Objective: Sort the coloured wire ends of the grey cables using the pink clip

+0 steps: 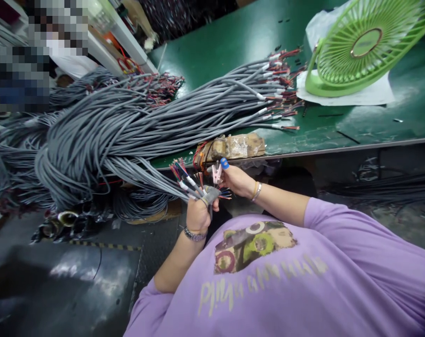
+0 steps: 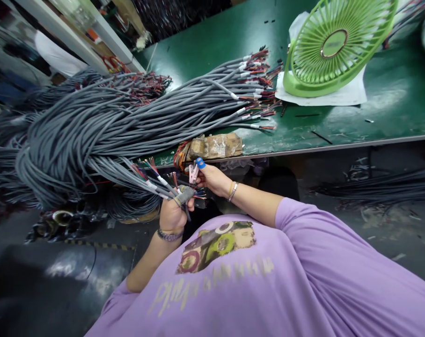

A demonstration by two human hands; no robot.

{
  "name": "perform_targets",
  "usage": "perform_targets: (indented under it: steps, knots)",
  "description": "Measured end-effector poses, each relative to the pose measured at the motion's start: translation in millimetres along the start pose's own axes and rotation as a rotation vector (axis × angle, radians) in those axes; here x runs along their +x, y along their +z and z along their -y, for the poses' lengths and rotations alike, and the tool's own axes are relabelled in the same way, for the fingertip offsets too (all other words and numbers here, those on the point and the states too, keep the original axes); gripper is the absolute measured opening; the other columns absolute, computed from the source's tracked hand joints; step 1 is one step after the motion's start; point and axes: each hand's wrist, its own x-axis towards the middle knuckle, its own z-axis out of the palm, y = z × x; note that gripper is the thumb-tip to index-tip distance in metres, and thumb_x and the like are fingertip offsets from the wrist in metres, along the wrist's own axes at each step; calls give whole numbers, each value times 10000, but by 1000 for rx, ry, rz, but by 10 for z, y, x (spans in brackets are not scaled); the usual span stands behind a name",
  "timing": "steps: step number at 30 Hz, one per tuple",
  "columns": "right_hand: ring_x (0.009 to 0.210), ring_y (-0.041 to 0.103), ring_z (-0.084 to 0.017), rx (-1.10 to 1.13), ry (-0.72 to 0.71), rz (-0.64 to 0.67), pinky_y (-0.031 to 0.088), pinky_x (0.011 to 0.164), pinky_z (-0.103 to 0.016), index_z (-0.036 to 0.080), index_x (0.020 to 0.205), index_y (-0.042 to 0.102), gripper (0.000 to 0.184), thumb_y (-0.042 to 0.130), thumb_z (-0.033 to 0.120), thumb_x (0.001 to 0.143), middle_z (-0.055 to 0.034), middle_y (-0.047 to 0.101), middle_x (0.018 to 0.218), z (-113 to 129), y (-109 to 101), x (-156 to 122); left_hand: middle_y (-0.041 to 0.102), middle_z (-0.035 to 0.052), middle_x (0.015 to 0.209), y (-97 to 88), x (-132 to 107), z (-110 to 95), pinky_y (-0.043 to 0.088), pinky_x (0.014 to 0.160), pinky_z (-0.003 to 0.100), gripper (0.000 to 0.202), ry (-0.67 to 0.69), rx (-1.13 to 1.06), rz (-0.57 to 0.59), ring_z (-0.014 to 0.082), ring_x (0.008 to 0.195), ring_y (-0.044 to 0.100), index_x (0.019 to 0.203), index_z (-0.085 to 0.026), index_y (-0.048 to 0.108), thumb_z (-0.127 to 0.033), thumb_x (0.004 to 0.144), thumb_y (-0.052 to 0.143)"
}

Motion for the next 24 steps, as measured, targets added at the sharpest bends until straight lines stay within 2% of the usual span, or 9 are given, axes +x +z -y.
perform_targets:
  steps: [3, 9, 14, 19, 21, 24]
  knots:
    - [563, 494, -89, 155, 67, 19, 404, 521, -200, 144, 731, 618, 574, 655, 715, 694, 2, 571, 619, 8, 42, 23, 517, -37, 427, 24, 9, 10, 355, 345, 167, 221, -16, 1, -13, 65, 354, 434, 612, -146, 599, -282, 603, 774]
    - [553, 500, -73, 263, 47, -69, 421, 540, -193, 123, 704, 644, 506, 747, 617, 667, 12, 582, 597, 53, 129, 27, 521, -36, 426, 27, -1, 46, 360, 351, 168, 231, -17, 33, -27, 66, 358, 441, 603, -142, 589, -295, 616, 761]
    - [551, 509, -79, 260, 64, -59, 405, 526, -198, 123, 726, 656, 527, 701, 647, 702, 6, 593, 601, 31, 114, 17, 523, -40, 425, 19, -8, 50, 364, 353, 166, 226, -24, 40, -29, 64, 357, 439, 607, -141, 588, -285, 625, 761]
    - [598, 558, -110, 241, 159, 9, 432, 546, -217, 142, 791, 672, 568, 548, 696, 808, -29, 636, 671, 46, 54, -13, 526, -41, 435, -15, -78, 47, 361, 349, 167, 204, 0, 25, -24, 66, 356, 443, 636, -141, 610, -277, 644, 762]
    - [606, 566, -113, 234, 193, 44, 446, 557, -224, 146, 819, 677, 555, 522, 679, 837, -37, 653, 711, 66, 43, -27, 531, -40, 441, -30, -114, 52, 357, 349, 166, 195, 35, 16, -35, 65, 355, 447, 648, -141, 619, -277, 655, 759]
    - [614, 566, -105, 218, 186, 69, 457, 568, -219, 148, 852, 681, 444, 580, 580, 857, -28, 653, 733, 79, 37, -48, 538, -36, 450, -36, -141, 62, 358, 353, 167, 186, 100, -10, -62, 68, 361, 459, 642, -143, 618, -277, 681, 741]
